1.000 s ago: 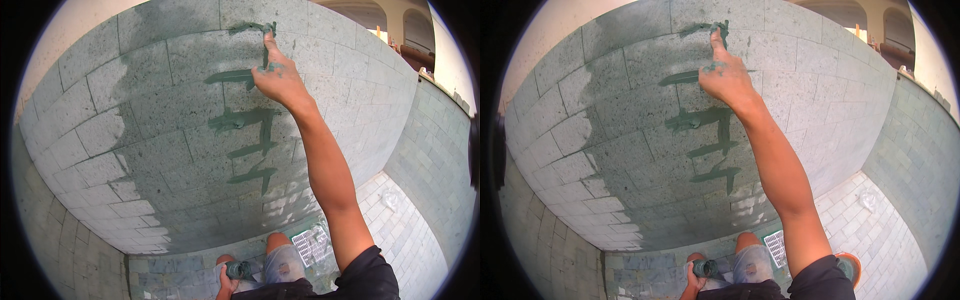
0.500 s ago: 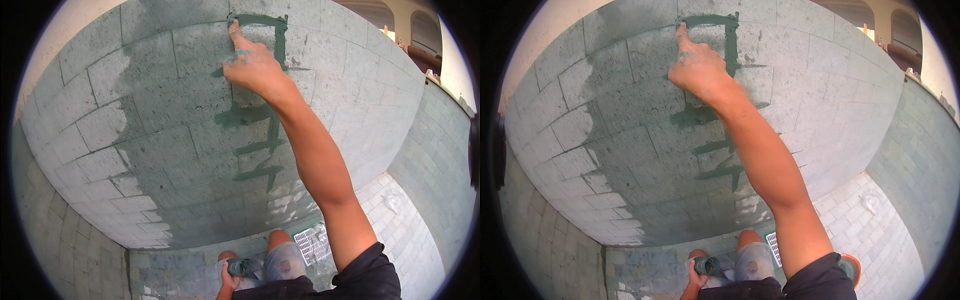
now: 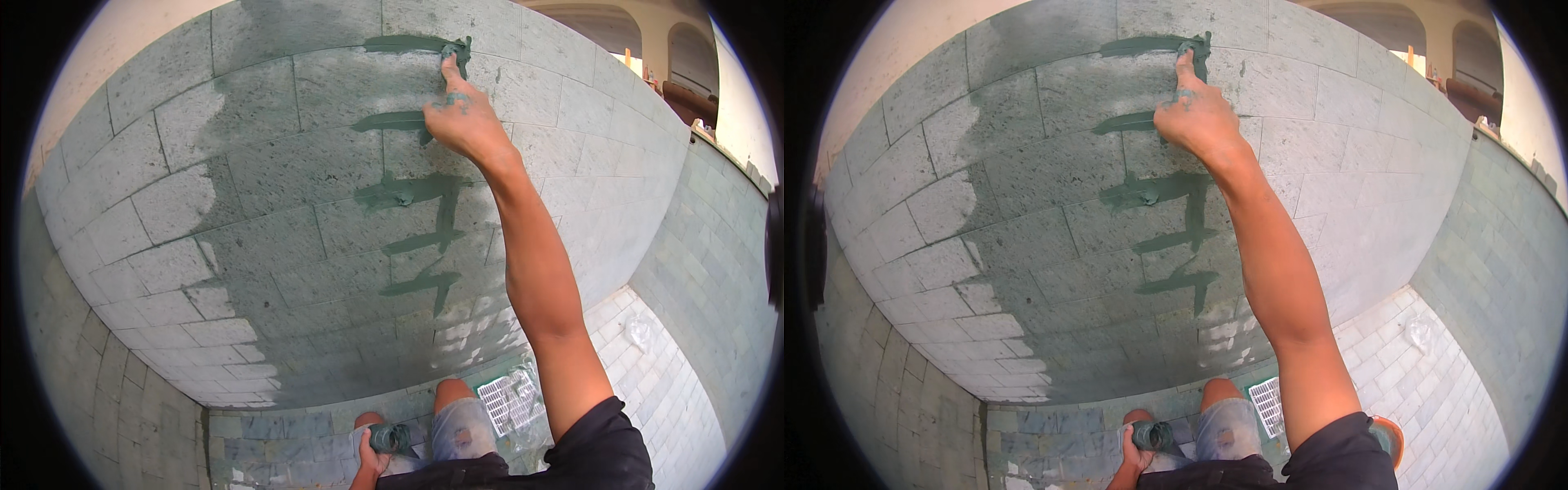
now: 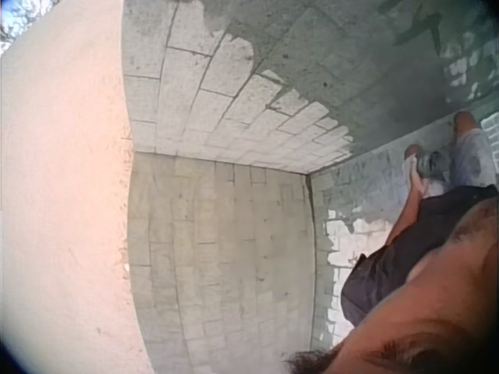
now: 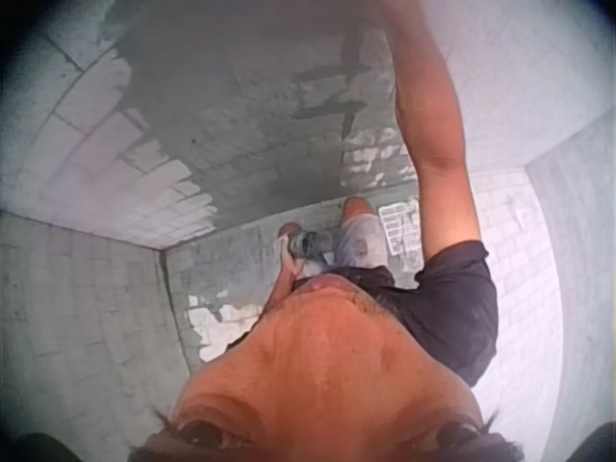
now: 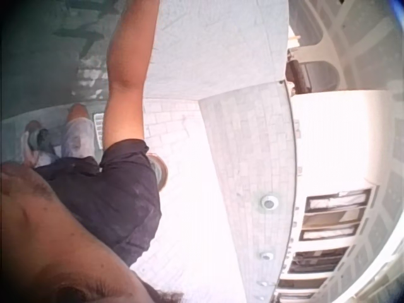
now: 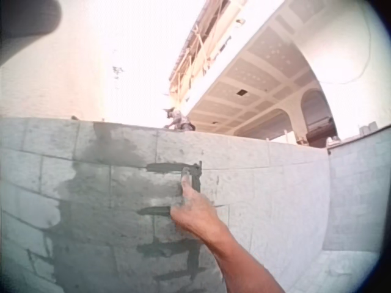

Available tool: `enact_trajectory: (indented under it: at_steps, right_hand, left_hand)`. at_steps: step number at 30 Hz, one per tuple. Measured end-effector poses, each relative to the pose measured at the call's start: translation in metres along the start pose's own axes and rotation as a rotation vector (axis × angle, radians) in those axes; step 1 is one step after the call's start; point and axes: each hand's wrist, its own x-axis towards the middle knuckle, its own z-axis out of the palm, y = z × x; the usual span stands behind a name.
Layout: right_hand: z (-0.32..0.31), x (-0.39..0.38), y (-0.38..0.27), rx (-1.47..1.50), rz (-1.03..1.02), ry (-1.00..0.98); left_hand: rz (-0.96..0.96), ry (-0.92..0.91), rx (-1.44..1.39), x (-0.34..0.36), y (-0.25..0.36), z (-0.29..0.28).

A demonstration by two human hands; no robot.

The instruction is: The person gathers green paste from an orange container and applies it to the seams between wall tiles using their finger.

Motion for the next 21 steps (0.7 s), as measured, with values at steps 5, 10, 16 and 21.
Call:
enact_trajectory:
  at_steps: [5, 10, 16, 21]
  right_hand:
    - [0.012, 0.002, -0.021, 0.049, -0.067, 0.000]
    - [0.005, -0.001, -0.042, 0.014, -0.071, -0.098]
    - [0.019, 0.000, -0.039, -0.021, -0.190, -0.259]
    - [-0.026, 0.007, 0.022, 0.273, 0.021, 0.007]
  left_hand:
    - [-0.005, -0.033, 0.000, 0.005, -0.003, -0.011]
    - [-0.028, 0.021, 0.039, 0.004, -0.005, -0.003]
    - [-0.041, 0.037, 0.101, 0.005, -0.001, -0.001]
    - [0.020, -0.014, 0.056, 0.005, -0.006, 0.007]
